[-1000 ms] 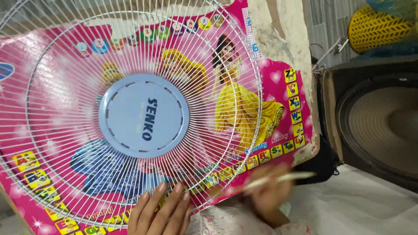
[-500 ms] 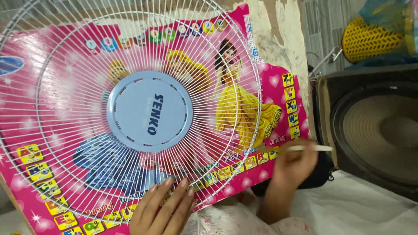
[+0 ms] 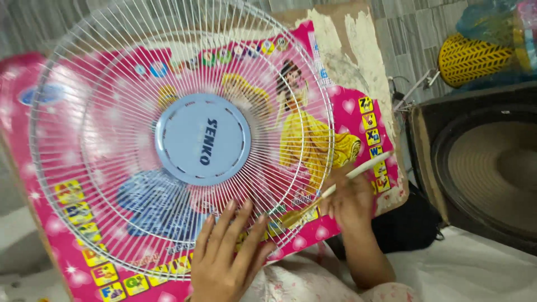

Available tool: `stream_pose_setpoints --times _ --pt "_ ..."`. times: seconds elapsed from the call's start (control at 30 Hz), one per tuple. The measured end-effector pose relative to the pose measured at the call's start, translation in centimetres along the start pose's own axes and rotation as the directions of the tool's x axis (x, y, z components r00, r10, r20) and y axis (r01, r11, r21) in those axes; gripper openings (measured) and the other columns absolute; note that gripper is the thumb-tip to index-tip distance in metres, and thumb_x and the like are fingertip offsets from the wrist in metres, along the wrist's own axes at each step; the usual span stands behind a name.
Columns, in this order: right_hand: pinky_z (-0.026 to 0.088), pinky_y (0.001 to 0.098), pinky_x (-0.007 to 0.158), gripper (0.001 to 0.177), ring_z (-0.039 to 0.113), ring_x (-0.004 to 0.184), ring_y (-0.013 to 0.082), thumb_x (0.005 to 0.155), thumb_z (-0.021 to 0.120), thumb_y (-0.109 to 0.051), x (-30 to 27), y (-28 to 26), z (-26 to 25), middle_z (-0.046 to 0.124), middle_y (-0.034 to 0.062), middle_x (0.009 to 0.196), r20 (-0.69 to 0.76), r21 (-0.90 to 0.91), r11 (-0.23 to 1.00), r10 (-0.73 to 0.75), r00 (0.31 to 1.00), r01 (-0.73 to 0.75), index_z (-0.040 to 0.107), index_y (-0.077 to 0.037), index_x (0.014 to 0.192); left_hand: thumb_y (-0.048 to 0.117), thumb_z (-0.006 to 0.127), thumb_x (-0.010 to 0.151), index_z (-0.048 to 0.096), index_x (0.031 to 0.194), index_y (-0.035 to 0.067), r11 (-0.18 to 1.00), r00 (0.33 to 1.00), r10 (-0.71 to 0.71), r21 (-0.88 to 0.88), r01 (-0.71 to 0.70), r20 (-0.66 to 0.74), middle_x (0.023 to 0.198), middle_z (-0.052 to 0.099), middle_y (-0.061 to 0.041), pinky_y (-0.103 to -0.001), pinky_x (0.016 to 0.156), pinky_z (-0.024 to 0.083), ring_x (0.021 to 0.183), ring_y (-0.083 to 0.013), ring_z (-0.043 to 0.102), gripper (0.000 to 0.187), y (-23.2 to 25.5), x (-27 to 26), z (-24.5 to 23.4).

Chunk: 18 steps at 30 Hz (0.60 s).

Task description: Cleaning a fan grill using a small brush

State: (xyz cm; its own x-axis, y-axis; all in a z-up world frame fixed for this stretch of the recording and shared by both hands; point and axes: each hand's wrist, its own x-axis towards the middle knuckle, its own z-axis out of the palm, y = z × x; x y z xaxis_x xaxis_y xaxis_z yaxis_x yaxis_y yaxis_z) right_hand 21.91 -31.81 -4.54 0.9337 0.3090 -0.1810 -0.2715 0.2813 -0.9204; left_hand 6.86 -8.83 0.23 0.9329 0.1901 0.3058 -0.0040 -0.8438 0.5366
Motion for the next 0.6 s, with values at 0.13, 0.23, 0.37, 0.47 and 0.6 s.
stream_pose_setpoints --times 0.13,0.23,0.37,0.47,0.6 --pt "0.038 0.0172 0.03 0.015 0.055 0.042 0.0075 0.106 0.06 -0.019 1.3 -0.5 0.4 0.063 0.0039 0.079 -0.242 -0.066 0.991 -0.131 0.961 0.119 0.06 -0.005 0.108 0.044 0.083 0.081 0.07 0.125 0.014 0.999 1.0 -0.004 -0.039 0.003 -0.018 0.139 0.066 -0.008 -0.046 0.116 0.036 0.134 -0.0294 0.058 0.054 0.0 -0.2 0.0" --pt "0.048 0.0211 0.04 0.013 0.058 0.049 0.0084 0.106 0.058 -0.013 -0.6 0.1 1.7 0.069 0.0072 0.079 -0.016 -0.033 0.97 -0.24 0.971 0.24 0.063 -0.003 0.112 0.043 0.084 0.079 0.072 0.121 0.015 0.998 0.999 -0.031 -0.049 0.03 -0.009 0.138 0.066 -0.008 -0.05 0.116 0.038 0.134 -0.0309 0.058 0.053 0.2 -0.3 0.2" --pt "0.049 0.0214 0.04 0.018 0.06 0.05 0.0125 0.107 0.057 -0.022 1.1 -0.7 0.9 0.065 0.0076 0.077 -0.18 -0.147 0.979 -0.165 0.97 0.139 0.059 -0.004 0.103 0.043 0.086 0.076 0.072 0.121 0.016 0.997 0.998 -0.057 -0.06 0.057 0.011 0.135 0.068 -0.007 -0.05 0.117 0.037 0.134 -0.0305 0.058 0.054 0.1 -0.8 0.3" --pt "0.052 0.0205 0.041 0.013 0.06 0.05 0.0101 0.106 0.058 -0.018 0.1 -0.2 1.6 0.065 0.0059 0.079 -0.192 -0.172 0.972 -0.191 0.963 0.158 0.061 -0.006 0.102 0.042 0.087 0.075 0.073 0.12 0.015 0.997 0.998 -0.063 -0.048 0.064 0.013 0.135 0.069 -0.007 -0.05 0.117 0.037 0.135 -0.0296 0.058 0.055 0.0 -1.0 0.4" --pt "0.05 0.021 0.038 0.013 0.062 0.047 0.0124 0.105 0.057 -0.011 -0.4 -0.6 1.3 0.068 0.0083 0.07 0.024 -0.25 0.963 -0.1 0.995 0.103 0.063 -0.006 0.095 0.042 0.087 0.078 0.071 0.122 0.016 1.0 1.0 -0.009 -0.014 0.009 -0.007 0.136 0.067 -0.007 -0.048 0.118 0.035 0.134 -0.0306 0.058 0.054 -0.2 -0.9 0.5"
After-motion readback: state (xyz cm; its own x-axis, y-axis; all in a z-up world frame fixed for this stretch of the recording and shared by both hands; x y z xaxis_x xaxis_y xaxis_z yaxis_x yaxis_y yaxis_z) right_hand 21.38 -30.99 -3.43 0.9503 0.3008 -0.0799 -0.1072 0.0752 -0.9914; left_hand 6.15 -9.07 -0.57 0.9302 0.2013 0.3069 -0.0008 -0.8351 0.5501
